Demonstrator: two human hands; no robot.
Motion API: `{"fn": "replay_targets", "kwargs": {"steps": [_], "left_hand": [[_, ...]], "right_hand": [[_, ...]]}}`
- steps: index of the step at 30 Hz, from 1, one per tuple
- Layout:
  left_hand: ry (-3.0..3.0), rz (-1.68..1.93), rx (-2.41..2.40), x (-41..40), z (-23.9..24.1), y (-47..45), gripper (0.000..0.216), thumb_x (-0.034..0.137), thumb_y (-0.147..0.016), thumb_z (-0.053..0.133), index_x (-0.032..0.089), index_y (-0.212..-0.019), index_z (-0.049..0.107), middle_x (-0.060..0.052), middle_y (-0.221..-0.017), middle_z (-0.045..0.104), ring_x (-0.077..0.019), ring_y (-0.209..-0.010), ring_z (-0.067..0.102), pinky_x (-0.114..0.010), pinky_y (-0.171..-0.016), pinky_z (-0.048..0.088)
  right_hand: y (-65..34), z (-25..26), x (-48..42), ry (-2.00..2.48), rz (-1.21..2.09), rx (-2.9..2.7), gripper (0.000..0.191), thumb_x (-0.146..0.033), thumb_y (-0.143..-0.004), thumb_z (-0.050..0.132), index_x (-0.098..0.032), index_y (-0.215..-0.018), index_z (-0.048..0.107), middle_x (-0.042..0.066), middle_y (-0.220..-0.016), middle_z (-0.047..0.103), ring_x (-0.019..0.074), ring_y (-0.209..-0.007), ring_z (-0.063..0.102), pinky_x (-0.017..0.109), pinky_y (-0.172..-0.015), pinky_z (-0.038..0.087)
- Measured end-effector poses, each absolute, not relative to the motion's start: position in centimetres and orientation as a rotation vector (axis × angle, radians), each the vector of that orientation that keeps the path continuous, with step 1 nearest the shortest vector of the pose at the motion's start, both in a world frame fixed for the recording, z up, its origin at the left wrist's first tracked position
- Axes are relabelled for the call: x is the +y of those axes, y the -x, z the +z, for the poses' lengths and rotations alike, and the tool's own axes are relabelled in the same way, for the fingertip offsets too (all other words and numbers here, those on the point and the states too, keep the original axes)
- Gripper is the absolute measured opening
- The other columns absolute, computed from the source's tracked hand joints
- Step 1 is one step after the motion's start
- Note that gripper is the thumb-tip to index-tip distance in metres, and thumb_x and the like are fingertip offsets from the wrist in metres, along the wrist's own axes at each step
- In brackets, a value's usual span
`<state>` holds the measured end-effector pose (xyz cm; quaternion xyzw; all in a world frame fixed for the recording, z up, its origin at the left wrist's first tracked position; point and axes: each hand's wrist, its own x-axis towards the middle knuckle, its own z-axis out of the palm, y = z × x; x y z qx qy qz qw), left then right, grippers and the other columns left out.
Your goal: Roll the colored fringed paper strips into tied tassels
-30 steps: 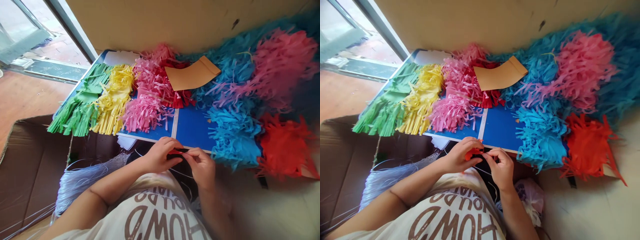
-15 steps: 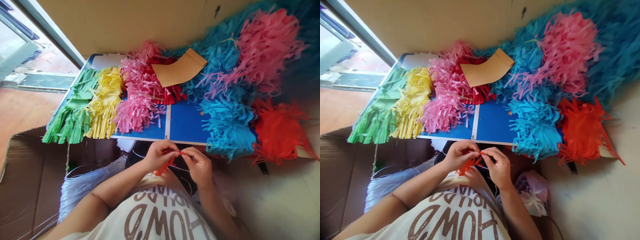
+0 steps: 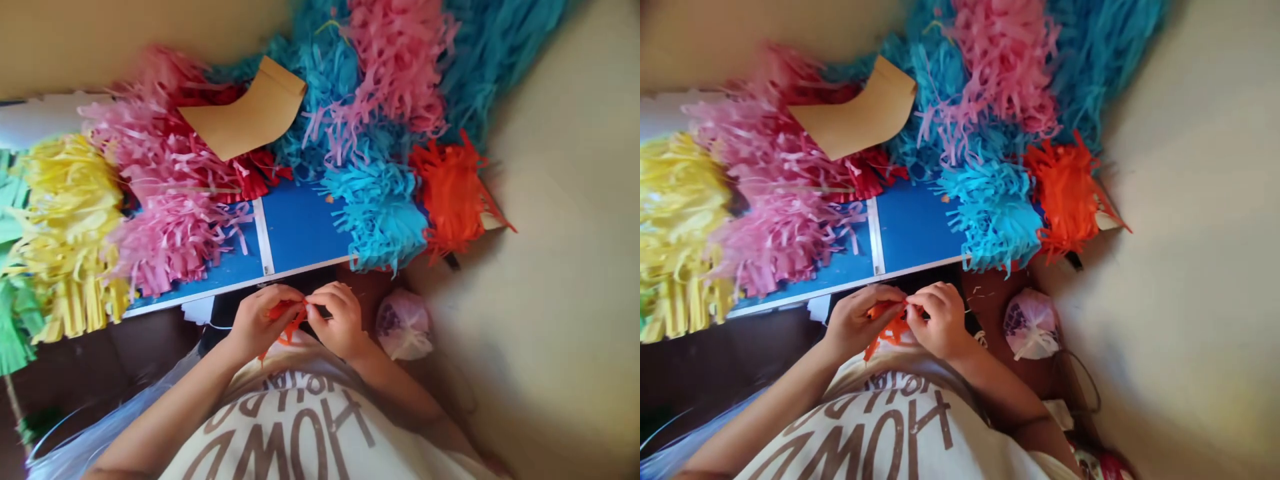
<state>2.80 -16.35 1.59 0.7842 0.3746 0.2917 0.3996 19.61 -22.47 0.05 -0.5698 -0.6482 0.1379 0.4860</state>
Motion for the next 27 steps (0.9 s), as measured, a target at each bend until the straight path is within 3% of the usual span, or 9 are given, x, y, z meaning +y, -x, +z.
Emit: {"fn": "replay_targets", "kwargs": {"steps": [8, 14, 17, 22, 24, 27], "left_hand": [[-1.879, 0.834, 0.906, -18.2, 2.2, -4.2, 0.016, 0.01, -0.086, 0.054, 0.017, -0.087, 0.068, -0.004, -0.083, 0.072, -0.0125, -0.077, 0.068, -0.022, -0.072, 0.054], [-1.874, 0.874, 0.858, -18.0, 1.6, -4.3, 0.008, 0.023, -0.087, 0.066, 0.016, -0.087, 0.068, -0.007, -0.085, 0.071, -0.0142, -0.08, 0.067, -0.024, -0.075, 0.054], [-1.933, 0.619, 0.902, -17.9, 1.4, -3.9, 0.008, 0.024, -0.087, 0.065, 0.016, -0.086, 0.067, -0.004, -0.082, 0.07, -0.0128, -0.073, 0.065, -0.022, -0.068, 0.052], [-1.961, 0.405, 0.969, -16.7, 0.5, -0.9, 0.013, 0.026, -0.088, 0.061, 0.018, -0.083, 0.07, -0.002, -0.077, 0.071, -0.0113, -0.068, 0.064, -0.019, -0.064, 0.049], [-1.913, 0.393, 1.006, -16.1, -0.3, -0.1, 0.013, 0.028, -0.086, 0.065, 0.019, -0.084, 0.073, -0.003, -0.079, 0.072, -0.0125, -0.07, 0.066, -0.02, -0.065, 0.05], [-1.827, 0.31, 1.0, -15.9, -1.0, -1.1, 0.012, 0.029, -0.082, 0.068, 0.019, -0.083, 0.075, -0.003, -0.08, 0.073, -0.0132, -0.069, 0.066, -0.021, -0.065, 0.05]], "right_hand": [[-20.9, -0.3, -23.8, 1.37, 0.536, -1.407, 0.014, -0.013, -0.087, 0.058, -0.024, -0.091, 0.065, 0.002, -0.086, 0.068, 0.0165, -0.081, 0.065, 0.031, -0.074, 0.053], [-20.2, -0.5, -23.6, 1.305, 0.391, -1.527, 0.02, -0.009, -0.084, 0.06, -0.024, -0.096, 0.065, 0.003, -0.086, 0.069, 0.0178, -0.081, 0.065, 0.033, -0.074, 0.052], [-20.4, -1.0, -23.9, 1.314, 0.395, -1.559, 0.018, -0.009, -0.085, 0.06, -0.024, -0.095, 0.065, 0.004, -0.086, 0.07, 0.0178, -0.081, 0.064, 0.034, -0.075, 0.052], [-24.6, -6.9, -27.3, 1.586, 0.824, -1.489, 0.018, -0.024, -0.091, 0.054, -0.025, -0.101, 0.07, 0.006, -0.105, 0.071, 0.0176, -0.09, 0.067, 0.033, -0.083, 0.054], [-26.7, -9.8, -29.0, 1.767, 0.914, -1.439, 0.025, -0.028, -0.087, 0.056, -0.024, -0.108, 0.069, 0.008, -0.11, 0.07, 0.0161, -0.076, 0.067, 0.033, -0.075, 0.055], [-28.1, -11.7, -30.0, 1.862, 0.944, -1.412, 0.02, -0.032, -0.086, 0.056, -0.021, -0.093, 0.072, 0.006, -0.087, 0.072, 0.0176, -0.064, 0.064, 0.032, -0.065, 0.053]]}}
